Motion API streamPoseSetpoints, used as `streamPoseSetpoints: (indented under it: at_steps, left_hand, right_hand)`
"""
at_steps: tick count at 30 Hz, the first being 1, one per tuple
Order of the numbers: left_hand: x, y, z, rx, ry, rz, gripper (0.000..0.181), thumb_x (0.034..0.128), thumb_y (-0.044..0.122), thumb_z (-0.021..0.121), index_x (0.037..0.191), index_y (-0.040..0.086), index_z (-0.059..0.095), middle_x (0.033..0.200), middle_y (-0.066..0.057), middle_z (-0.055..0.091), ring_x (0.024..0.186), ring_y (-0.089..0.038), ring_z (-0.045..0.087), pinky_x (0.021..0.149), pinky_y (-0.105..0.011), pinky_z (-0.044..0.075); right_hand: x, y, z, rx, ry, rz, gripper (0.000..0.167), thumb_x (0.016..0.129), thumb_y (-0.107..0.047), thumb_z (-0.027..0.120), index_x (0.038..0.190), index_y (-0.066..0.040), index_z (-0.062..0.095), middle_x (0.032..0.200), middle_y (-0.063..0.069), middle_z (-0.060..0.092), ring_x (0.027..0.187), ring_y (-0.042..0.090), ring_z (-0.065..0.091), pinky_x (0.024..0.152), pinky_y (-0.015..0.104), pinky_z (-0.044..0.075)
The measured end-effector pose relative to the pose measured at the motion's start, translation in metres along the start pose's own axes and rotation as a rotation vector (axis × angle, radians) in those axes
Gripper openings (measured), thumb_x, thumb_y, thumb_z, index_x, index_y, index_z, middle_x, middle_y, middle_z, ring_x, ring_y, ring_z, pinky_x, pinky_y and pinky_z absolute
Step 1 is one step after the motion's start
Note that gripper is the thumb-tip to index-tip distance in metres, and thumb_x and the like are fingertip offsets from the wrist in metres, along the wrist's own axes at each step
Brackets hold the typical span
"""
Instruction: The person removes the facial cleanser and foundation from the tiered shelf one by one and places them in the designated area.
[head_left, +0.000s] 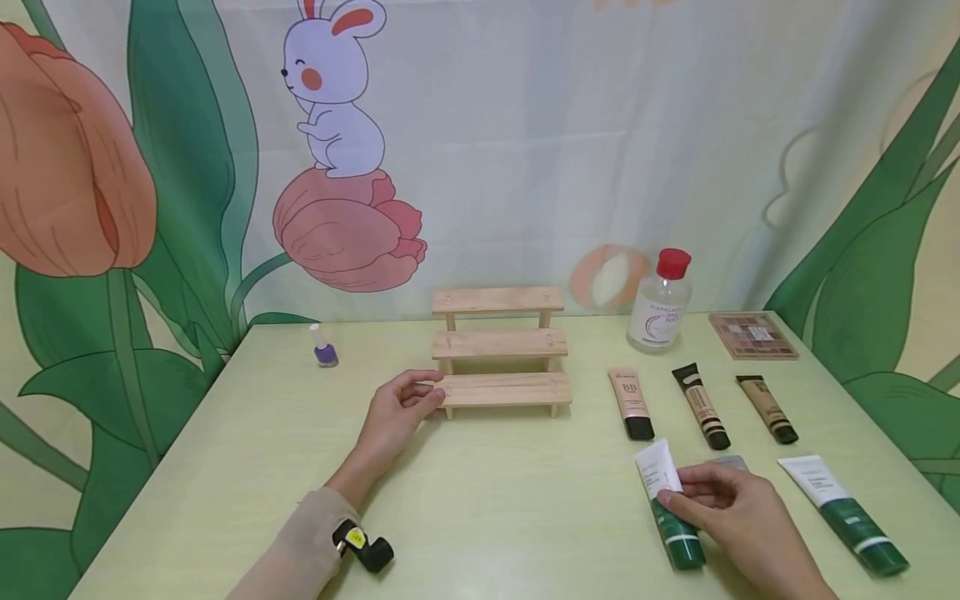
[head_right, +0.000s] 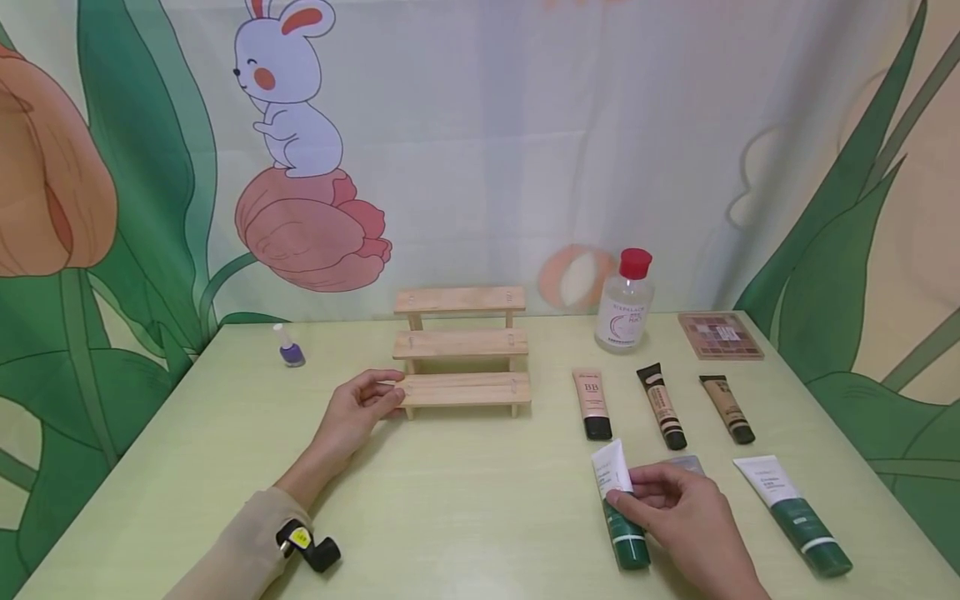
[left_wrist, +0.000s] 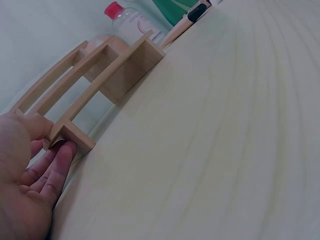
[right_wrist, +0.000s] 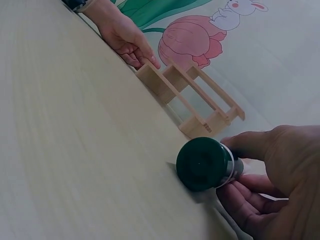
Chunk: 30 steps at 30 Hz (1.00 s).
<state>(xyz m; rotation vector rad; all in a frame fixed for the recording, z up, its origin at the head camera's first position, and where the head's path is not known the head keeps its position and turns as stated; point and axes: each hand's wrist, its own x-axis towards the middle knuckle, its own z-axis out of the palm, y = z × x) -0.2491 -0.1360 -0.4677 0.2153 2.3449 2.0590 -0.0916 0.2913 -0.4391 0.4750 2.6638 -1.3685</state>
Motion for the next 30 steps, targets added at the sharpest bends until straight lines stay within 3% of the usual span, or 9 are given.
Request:
streamPoseSetpoints:
  at_steps: [9, 18, 24, 30]
  left_hand:
    - [0.000, 0.001, -0.001, 0.013, 0.003, -0.003, 0.028, 0.1070, 0.011, 0.077, 0.135, 0.006, 0.075, 0.114, -0.015, 0.077, 0.099, -0.021, 0.076, 0.086, -0.025, 0.066]
    - [0.000, 0.001, 0.000, 0.027, 0.006, -0.007, 0.028, 0.1069, 0.010, 0.077, 0.134, 0.008, 0.076, 0.113, -0.013, 0.077, 0.096, -0.016, 0.075, 0.085, -0.024, 0.066]
    - [0.000, 0.001, -0.001, 0.015, 0.006, 0.004, 0.027, 0.1068, 0.010, 0.077, 0.134, 0.007, 0.076, 0.112, -0.013, 0.077, 0.096, -0.016, 0.076, 0.085, -0.024, 0.067]
    - [-0.002, 0.001, -0.002, -0.018, 0.011, 0.007, 0.030, 0.1077, 0.008, 0.075, 0.138, 0.005, 0.074, 0.120, -0.019, 0.076, 0.100, -0.016, 0.076, 0.089, -0.028, 0.068]
  right_hand:
    - [-0.009, -0.006, -0.002, -0.067, 0.077, -0.011, 0.055, 0.093, -0.039, 0.094, 0.126, 0.000, 0.074, 0.110, 0.009, 0.077, 0.092, 0.019, 0.068, 0.068, 0.022, 0.057]
    - [-0.016, -0.008, -0.001, -0.106, 0.170, -0.006, 0.039, 0.097, -0.020, 0.090, 0.126, 0.001, 0.073, 0.110, 0.014, 0.078, 0.088, 0.019, 0.072, 0.065, 0.021, 0.058]
    - [-0.016, -0.013, -0.007, -0.116, 0.174, -0.015, 0.041, 0.100, -0.018, 0.087, 0.132, 0.002, 0.071, 0.114, 0.017, 0.077, 0.090, 0.020, 0.071, 0.066, 0.020, 0.058]
    - [-0.015, -0.024, -0.018, -0.147, 0.233, -0.159, 0.044, 0.107, -0.031, 0.079, 0.139, -0.002, 0.069, 0.121, 0.015, 0.076, 0.103, 0.026, 0.070, 0.071, 0.010, 0.054]
